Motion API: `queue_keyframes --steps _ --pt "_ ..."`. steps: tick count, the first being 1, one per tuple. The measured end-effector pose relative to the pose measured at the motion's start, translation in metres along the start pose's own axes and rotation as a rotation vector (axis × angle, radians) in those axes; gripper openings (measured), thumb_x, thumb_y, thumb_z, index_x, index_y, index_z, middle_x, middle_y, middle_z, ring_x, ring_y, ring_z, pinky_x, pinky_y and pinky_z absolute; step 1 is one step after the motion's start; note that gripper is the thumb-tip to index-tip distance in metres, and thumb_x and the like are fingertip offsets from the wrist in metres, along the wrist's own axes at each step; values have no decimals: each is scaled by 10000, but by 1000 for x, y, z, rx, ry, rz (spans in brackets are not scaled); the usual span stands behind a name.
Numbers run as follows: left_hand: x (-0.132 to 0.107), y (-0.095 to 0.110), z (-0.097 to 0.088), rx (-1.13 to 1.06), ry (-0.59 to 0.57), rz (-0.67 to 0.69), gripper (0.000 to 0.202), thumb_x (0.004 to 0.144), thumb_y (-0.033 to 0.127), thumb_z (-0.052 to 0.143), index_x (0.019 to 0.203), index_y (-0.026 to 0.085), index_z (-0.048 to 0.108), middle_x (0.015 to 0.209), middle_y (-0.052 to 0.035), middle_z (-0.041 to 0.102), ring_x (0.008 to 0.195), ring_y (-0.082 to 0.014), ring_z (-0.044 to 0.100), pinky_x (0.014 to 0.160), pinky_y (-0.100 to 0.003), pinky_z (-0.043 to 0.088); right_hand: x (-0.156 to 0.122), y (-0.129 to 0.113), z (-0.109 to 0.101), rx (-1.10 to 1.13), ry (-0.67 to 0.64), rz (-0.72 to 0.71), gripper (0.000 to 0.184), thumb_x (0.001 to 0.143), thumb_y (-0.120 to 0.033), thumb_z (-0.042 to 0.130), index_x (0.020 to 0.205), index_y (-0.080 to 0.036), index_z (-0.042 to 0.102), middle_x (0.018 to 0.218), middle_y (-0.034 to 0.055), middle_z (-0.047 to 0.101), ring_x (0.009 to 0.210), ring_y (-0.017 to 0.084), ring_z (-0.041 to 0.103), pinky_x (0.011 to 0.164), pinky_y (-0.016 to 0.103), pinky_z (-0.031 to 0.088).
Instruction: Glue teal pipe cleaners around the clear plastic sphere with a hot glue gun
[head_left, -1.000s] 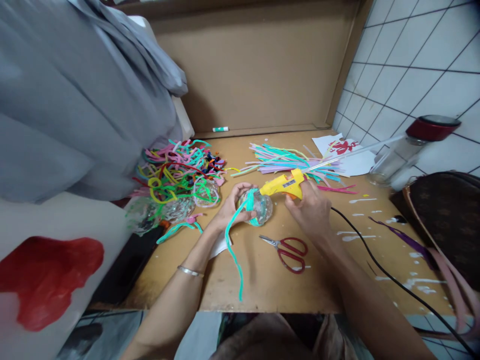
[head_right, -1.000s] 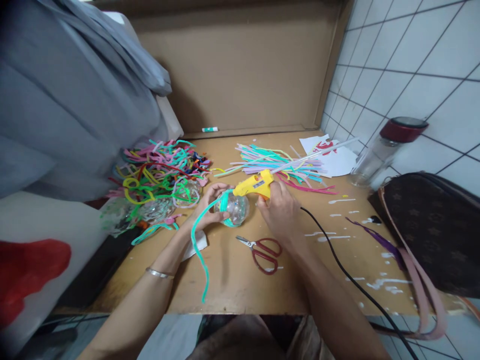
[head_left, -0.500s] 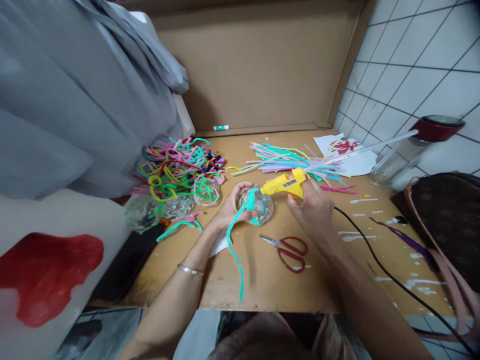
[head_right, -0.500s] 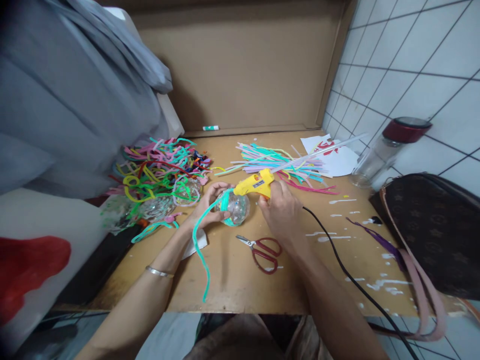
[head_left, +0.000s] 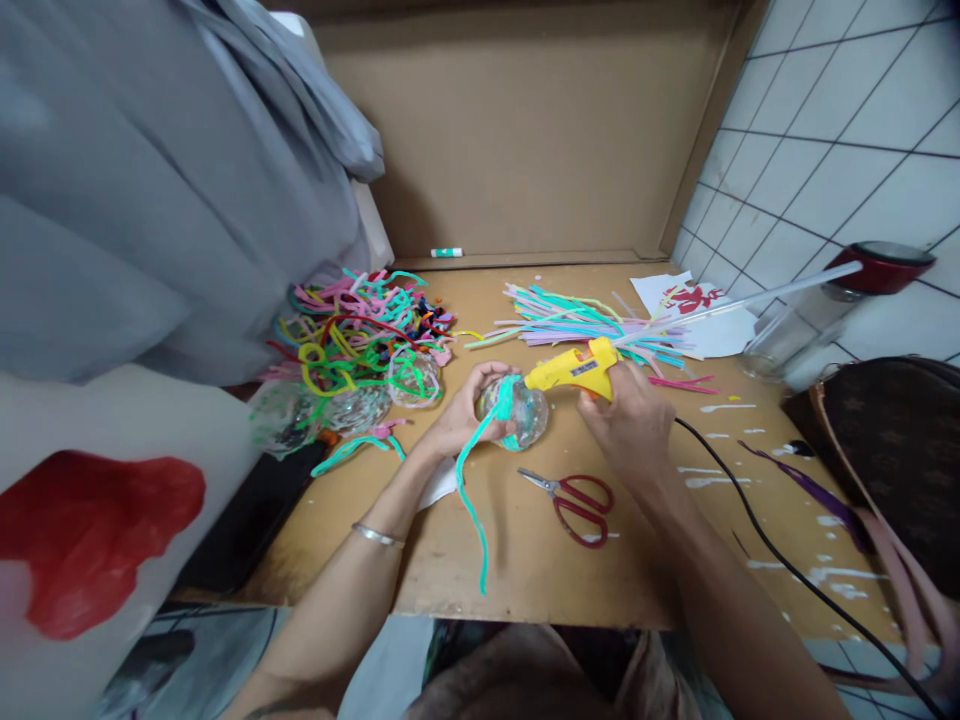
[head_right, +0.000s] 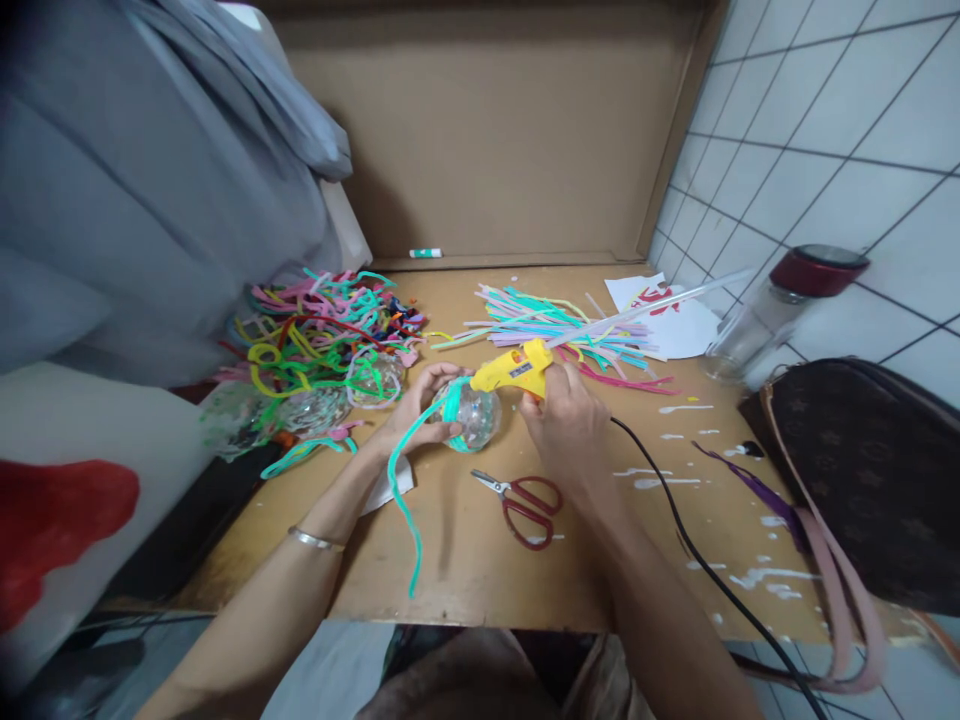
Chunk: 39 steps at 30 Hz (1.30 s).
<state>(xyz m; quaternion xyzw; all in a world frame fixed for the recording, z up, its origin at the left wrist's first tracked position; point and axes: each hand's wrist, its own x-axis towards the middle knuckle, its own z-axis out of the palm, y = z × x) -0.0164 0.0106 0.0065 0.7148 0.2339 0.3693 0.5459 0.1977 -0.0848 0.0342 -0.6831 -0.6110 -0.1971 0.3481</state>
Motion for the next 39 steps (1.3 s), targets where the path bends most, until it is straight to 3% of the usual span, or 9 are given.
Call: queue_keyframes --steps 16,27,39 --pt "6 5 8 -23 7 64 735 557 260 868 1184 209 487 1314 -123 581 1297 -304 518 1139 -460 362 7 8 -6 4 28 -25 172 792 -335 520 898 -205 558 804 74 575 756 252 529 614 322 363" --pt "11 3 10 -79 -1 74 775 525 261 877 1193 183 491 1321 -140 554 1316 -316 490 1129 -458 346 15 14 -7 -17 32 -67 122 756 -333 549 764 -226 491 713 45 525 690 229 490 612 321 337" --pt "7 2 7 -49 -8 16 746 555 232 841 1200 197 467 1324 -126 565 1282 -298 515 1111 -431 369 4 9 -1 43 50 -52 184 856 -345 450 899 -207 562 800 60 592 746 224 542 599 294 362"
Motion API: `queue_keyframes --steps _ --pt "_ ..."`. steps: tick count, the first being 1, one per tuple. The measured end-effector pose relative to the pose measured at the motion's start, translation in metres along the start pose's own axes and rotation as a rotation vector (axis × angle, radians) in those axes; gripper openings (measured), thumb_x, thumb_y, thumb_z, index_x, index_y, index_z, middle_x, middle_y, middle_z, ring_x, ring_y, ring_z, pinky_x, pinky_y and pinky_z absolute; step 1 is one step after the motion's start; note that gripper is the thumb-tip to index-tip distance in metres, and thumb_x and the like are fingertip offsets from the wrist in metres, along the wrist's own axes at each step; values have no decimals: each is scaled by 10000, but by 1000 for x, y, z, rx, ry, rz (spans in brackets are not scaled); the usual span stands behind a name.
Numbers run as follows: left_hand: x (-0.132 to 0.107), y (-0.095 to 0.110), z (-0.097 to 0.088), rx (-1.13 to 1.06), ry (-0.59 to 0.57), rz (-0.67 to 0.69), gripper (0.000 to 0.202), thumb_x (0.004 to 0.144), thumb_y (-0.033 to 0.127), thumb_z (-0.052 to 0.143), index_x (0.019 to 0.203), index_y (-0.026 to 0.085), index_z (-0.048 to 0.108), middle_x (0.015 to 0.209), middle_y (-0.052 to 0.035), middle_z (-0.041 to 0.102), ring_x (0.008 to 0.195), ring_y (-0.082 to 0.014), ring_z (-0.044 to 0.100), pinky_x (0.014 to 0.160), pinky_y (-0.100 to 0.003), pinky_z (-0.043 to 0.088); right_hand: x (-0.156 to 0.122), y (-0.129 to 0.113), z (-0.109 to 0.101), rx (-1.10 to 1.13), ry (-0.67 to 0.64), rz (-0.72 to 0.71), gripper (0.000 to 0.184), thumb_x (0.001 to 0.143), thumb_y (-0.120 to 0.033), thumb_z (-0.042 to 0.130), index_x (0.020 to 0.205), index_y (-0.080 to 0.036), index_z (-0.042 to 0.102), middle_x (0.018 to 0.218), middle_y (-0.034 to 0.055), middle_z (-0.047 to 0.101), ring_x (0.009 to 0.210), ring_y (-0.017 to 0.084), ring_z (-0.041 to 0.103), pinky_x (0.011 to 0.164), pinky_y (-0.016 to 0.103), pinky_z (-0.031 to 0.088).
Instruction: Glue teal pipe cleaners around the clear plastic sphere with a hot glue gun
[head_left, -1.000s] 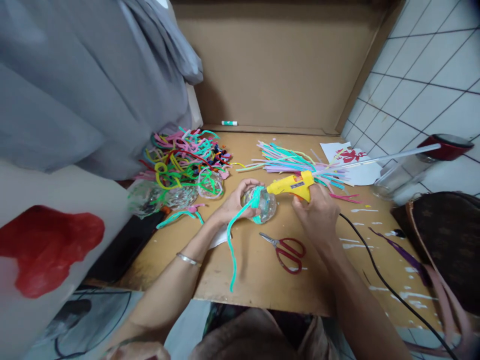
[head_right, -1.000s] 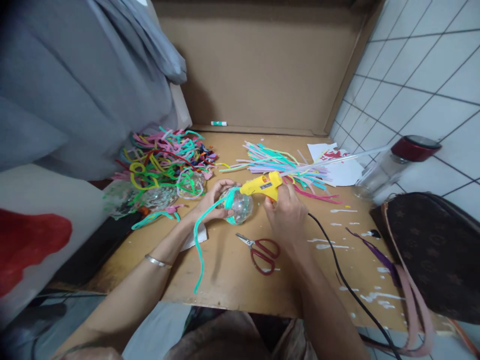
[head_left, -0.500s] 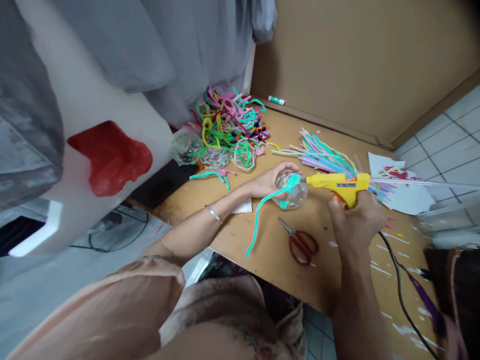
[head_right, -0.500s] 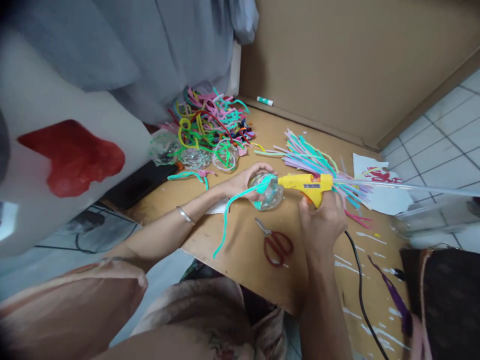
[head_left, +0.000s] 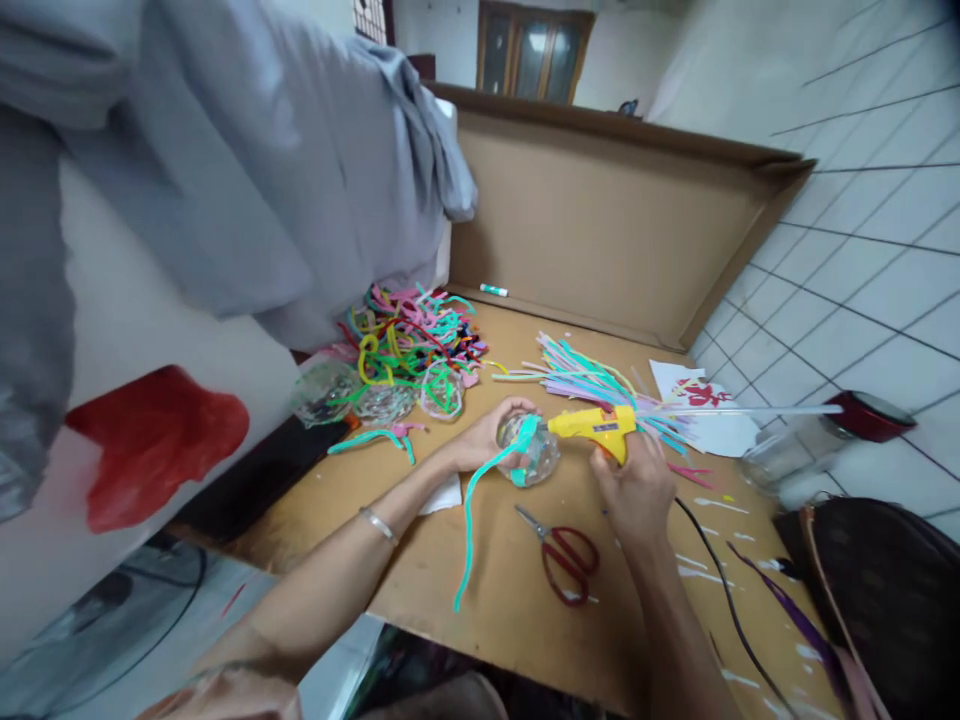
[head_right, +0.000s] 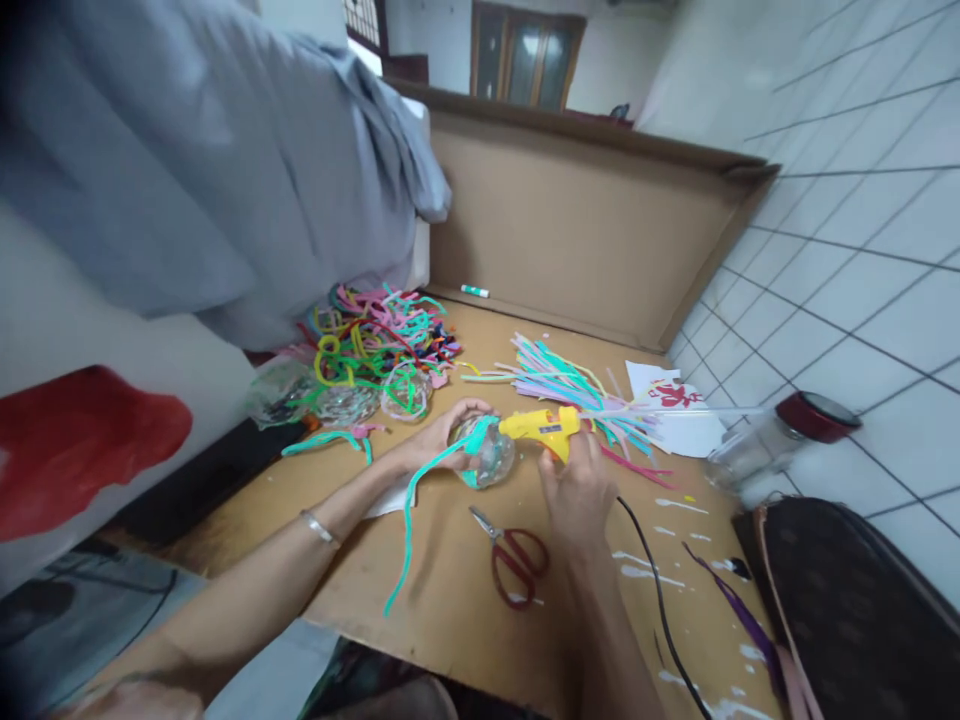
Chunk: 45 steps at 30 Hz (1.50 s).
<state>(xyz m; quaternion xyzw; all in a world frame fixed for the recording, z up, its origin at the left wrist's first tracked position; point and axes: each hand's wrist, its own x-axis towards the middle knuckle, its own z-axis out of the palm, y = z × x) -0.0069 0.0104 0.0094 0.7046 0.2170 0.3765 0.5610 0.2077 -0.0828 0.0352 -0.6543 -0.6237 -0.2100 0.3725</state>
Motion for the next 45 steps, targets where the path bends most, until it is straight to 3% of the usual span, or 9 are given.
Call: queue_keyframes --steps 30,45 --pt "-5 8 -1 79 10 -28 753 574 311 845 1215 194 467 1351 -131 537 1309 -309 483 1127 -429 355 -3 -5 1 -9 -12 24 161 817 -287 511 920 -186 584 801 64 607 714 212 532 567 284 348" --pt "-7 2 -5 94 -19 -18 775 601 324 843 1258 199 452 1397 -133 516 1349 -316 461 1164 -442 322 -1 -8 -4 -11 -55 91 133 803 -273 496 874 -189 571 823 75 620 690 201 530 566 279 339"
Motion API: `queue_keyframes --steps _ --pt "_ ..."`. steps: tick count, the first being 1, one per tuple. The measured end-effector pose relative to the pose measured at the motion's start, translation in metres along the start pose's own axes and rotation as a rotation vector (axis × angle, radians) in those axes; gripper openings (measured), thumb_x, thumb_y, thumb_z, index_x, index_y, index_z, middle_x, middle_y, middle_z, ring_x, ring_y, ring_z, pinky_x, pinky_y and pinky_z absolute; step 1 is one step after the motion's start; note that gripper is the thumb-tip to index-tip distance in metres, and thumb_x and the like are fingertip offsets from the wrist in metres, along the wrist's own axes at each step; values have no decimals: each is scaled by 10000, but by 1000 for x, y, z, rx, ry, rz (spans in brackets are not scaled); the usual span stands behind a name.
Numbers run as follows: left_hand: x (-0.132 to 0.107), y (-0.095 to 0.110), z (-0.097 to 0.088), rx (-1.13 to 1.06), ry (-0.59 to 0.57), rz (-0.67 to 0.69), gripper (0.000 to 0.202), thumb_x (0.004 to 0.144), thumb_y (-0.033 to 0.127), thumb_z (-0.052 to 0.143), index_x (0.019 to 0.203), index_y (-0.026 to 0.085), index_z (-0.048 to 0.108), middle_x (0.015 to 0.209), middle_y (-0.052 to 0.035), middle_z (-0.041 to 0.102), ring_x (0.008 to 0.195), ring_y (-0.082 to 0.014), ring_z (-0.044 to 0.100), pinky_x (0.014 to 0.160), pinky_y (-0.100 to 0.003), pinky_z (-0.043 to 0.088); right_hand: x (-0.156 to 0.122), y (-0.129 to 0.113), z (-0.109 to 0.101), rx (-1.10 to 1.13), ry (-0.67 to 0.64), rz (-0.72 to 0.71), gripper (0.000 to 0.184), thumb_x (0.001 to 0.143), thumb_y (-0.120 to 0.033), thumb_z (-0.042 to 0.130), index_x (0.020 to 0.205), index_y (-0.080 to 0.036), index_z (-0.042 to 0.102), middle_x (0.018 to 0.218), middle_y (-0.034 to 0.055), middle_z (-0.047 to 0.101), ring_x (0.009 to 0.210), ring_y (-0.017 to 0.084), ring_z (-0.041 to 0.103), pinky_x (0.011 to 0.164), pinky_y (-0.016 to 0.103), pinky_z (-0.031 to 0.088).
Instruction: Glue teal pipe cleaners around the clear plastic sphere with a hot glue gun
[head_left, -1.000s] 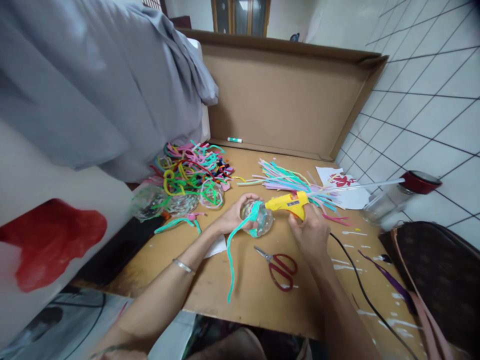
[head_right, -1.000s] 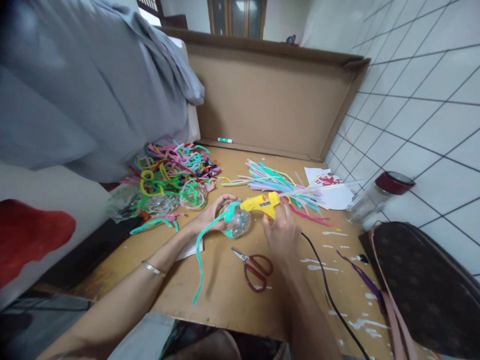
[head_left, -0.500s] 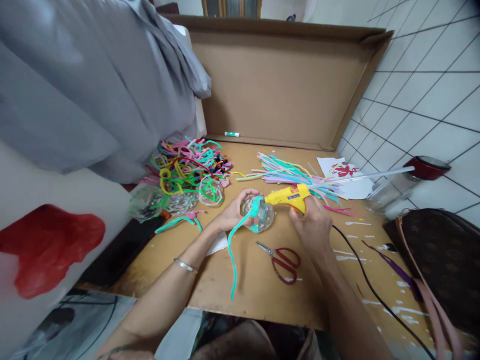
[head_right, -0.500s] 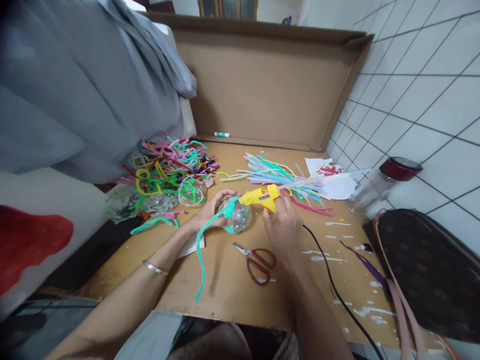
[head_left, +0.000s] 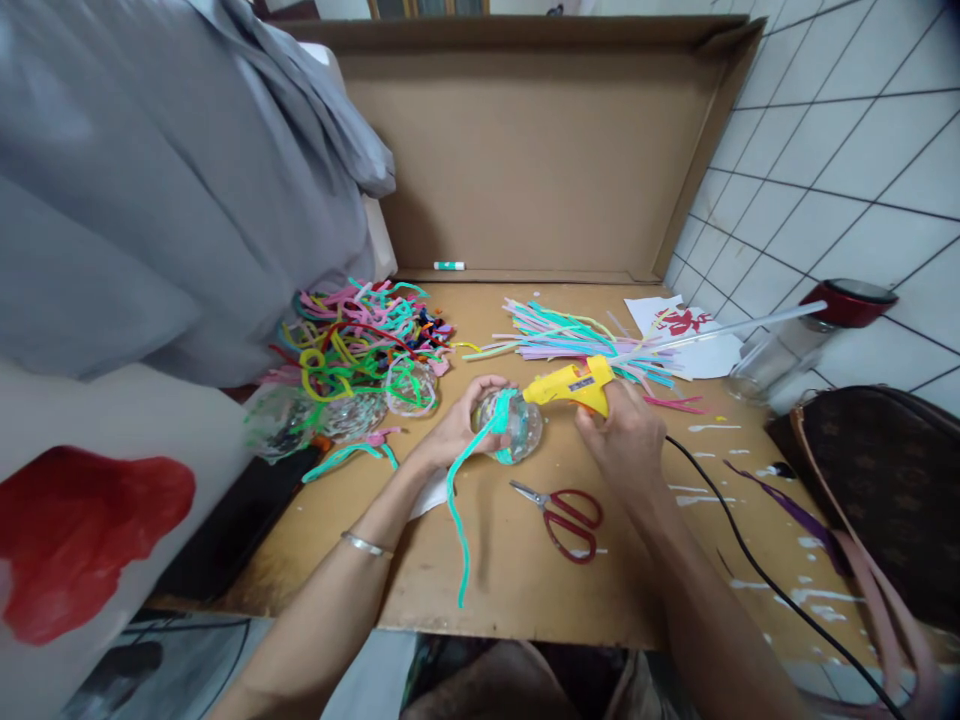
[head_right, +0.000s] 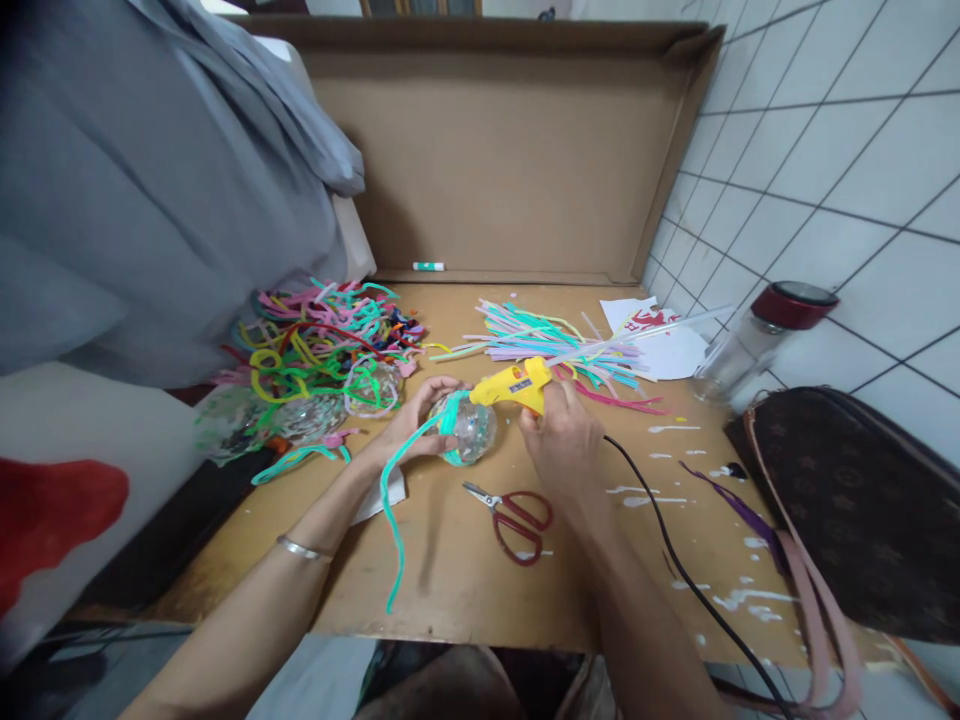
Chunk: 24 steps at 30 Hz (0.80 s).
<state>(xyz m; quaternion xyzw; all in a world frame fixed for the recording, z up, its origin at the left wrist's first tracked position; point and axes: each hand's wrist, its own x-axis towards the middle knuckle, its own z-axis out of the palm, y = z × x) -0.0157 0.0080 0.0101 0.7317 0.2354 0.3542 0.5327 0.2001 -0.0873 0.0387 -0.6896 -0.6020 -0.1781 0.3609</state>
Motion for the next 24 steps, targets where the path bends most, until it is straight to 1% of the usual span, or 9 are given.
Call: queue_keyframes --steps 4,9,15,20,24 --pt "0 2 0 -10 1 -4 760 595 302 838 1237 193 448 1373 -137 532 1336 -318 472 1152 -443 335 0 0 1 -10 4 -7 150 807 -285 505 889 -186 582 818 72 622 702 204 536 566 275 335" --pt "-1 2 0 -12 5 -13 754 596 299 839 1227 190 440 1376 -143 530 1332 -310 476 1145 -436 342 -1 -1 2 -16 -4 -10 153 798 -264 506 904 -186 584 832 73 623 722 206 540 565 274 332" --pt "-1 0 -1 -9 -4 -1 755 605 302 841 1235 199 439 1384 -133 529 1339 -300 472 1150 -425 340 -1 -2 1 -15 -38 -5 178 794 -258 499 933 -185 582 841 81 620 730 213 539 572 282 334" --pt "-1 2 0 -10 4 -25 764 593 340 850 1231 204 453 1383 -128 532 1336 -310 471 1138 -428 353 0 -2 1 -37 -17 27 180 787 -262 494 929 -189 576 851 81 617 740 217 540 569 282 328" --pt "-1 5 0 -4 10 -16 764 585 340 850 1230 199 464 1370 -126 537 1339 -311 467 1153 -424 334 -1 -2 0 -35 -7 8 169 781 -253 509 929 -189 560 850 79 608 756 217 545 574 281 333"
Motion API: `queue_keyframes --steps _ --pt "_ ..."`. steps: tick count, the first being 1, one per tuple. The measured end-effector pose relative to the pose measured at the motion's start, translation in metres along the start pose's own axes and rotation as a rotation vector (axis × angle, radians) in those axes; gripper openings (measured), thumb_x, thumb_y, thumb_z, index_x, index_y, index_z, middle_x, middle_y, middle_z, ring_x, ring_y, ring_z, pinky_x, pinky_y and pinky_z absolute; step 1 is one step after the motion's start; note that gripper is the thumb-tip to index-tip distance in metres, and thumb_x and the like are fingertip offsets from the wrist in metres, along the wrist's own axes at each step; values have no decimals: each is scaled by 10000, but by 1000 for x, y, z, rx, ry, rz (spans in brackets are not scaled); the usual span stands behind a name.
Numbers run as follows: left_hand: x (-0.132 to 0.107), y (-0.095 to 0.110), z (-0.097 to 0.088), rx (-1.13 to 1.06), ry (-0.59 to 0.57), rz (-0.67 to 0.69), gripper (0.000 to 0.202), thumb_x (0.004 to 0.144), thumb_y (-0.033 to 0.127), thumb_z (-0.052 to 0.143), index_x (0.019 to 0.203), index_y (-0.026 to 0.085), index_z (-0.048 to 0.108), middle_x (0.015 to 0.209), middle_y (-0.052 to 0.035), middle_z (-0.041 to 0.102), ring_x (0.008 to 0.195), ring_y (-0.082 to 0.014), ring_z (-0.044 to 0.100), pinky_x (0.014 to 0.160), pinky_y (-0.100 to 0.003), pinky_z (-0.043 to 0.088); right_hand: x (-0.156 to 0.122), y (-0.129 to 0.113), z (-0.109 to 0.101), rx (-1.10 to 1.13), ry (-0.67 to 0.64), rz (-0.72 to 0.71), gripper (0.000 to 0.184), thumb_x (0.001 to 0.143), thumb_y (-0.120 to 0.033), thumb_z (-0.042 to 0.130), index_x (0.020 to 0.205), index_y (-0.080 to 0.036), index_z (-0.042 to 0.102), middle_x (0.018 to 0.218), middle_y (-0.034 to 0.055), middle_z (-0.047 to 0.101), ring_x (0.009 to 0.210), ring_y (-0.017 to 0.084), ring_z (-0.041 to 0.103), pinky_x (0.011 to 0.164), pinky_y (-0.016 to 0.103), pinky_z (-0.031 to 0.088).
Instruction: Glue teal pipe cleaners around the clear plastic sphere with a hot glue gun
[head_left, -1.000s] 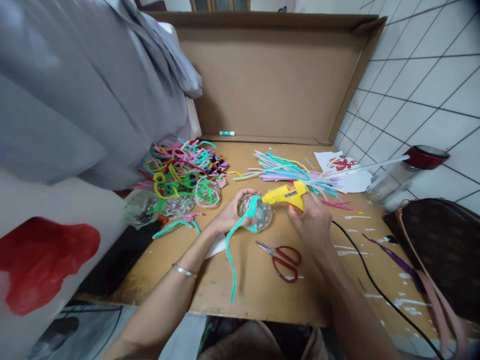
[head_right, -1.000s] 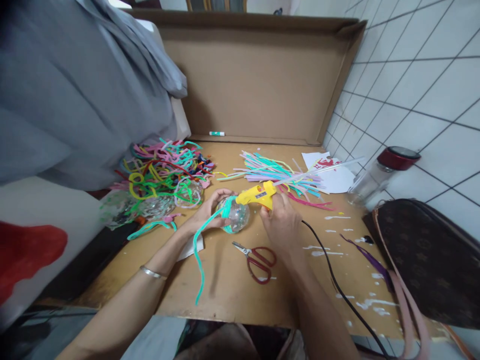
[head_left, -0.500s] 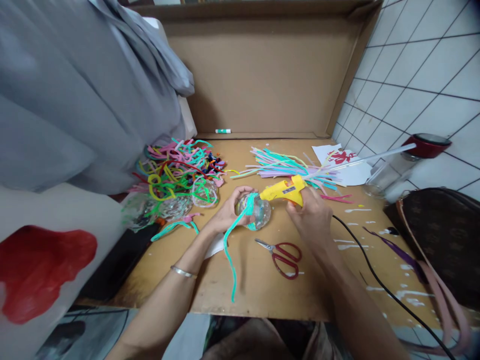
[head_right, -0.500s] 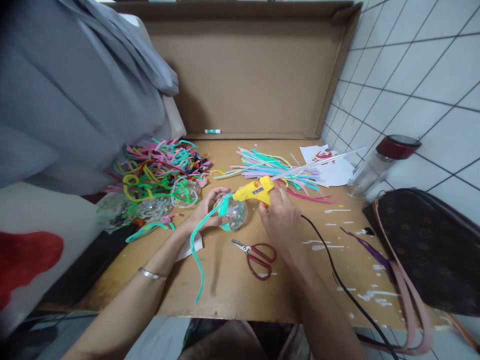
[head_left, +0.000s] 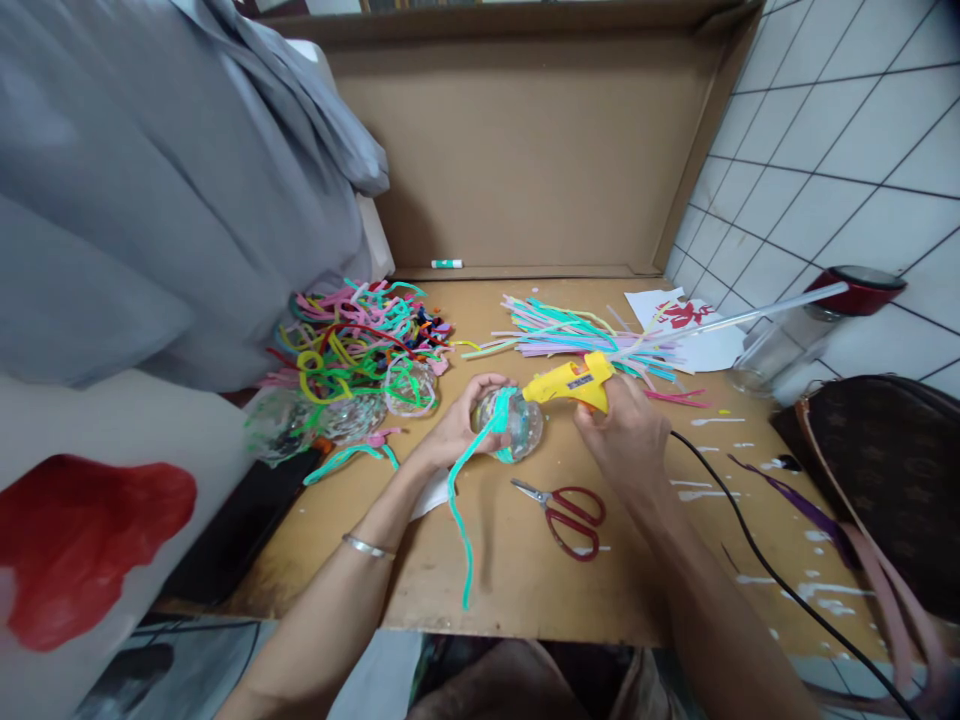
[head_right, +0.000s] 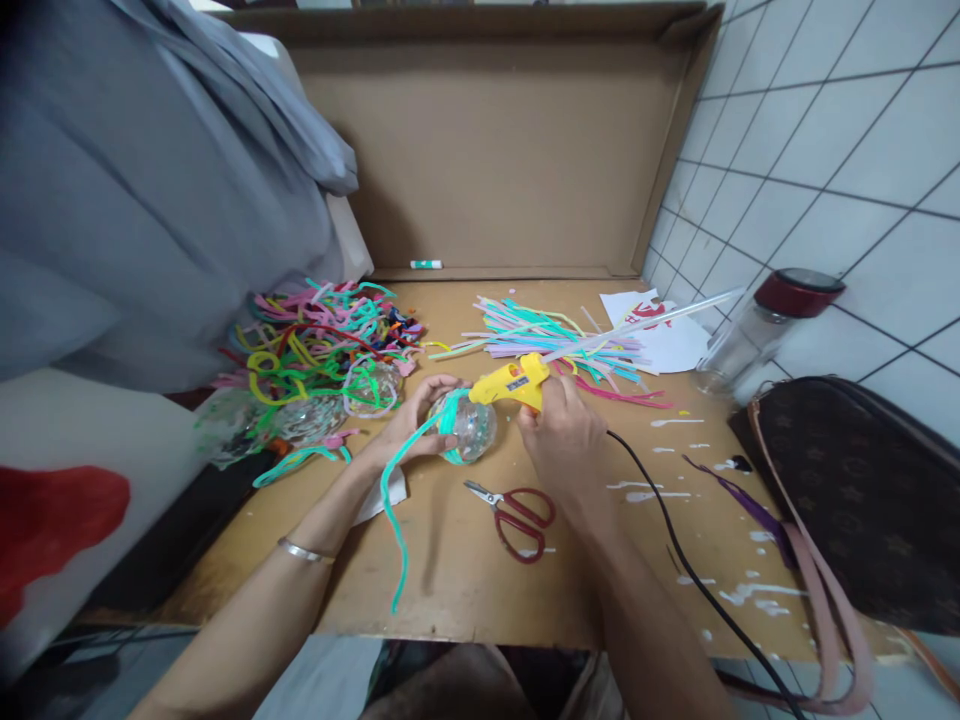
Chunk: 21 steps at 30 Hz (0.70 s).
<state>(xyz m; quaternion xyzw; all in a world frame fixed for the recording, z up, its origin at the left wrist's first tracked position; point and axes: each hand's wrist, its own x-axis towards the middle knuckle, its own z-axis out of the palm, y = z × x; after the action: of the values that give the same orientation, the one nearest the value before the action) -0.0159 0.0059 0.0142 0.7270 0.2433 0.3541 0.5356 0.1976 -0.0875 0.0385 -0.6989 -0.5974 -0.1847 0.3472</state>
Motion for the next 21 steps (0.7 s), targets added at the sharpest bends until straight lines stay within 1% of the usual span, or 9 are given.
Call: queue_keyframes --steps 5,11,15,18,21 --pt "0 3 1 8 -5 1 744 600 301 836 1232 200 457 1384 -125 528 1346 -304 462 1161 -422 325 -1 0 -1 -20 24 -13 134 792 -259 505 897 -191 552 829 74 600 743 209 538 563 279 317" --pt "0 1 1 24 3 -8 786 578 327 845 1252 202 459 1378 -132 526 1341 -316 467 1166 -453 316 -1 -1 1 1 4 16 141 784 -270 514 896 -199 562 843 75 608 752 216 538 587 287 337" --pt "0 -3 0 13 5 -4 793 581 349 850 1256 204 460 1377 -123 530 1342 -315 467 1168 -448 318 2 0 5 51 -11 101 166 769 -332 534 862 -200 574 827 86 621 746 231 546 603 302 357" --pt "0 -7 -1 12 11 11 791 600 361 851 1266 211 453 1386 -118 525 1346 -308 465 1170 -433 318 7 4 8 91 -104 199 224 735 -398 573 833 -197 585 765 79 628 701 232 548 609 308 364" --pt "1 -12 0 -13 22 16 791 603 352 857 1261 210 443 1386 -129 521 1350 -311 459 1160 -442 328 11 14 14 129 -208 323 332 755 -515 563 817 -190 595 718 69 623 656 220 543 612 310 367"
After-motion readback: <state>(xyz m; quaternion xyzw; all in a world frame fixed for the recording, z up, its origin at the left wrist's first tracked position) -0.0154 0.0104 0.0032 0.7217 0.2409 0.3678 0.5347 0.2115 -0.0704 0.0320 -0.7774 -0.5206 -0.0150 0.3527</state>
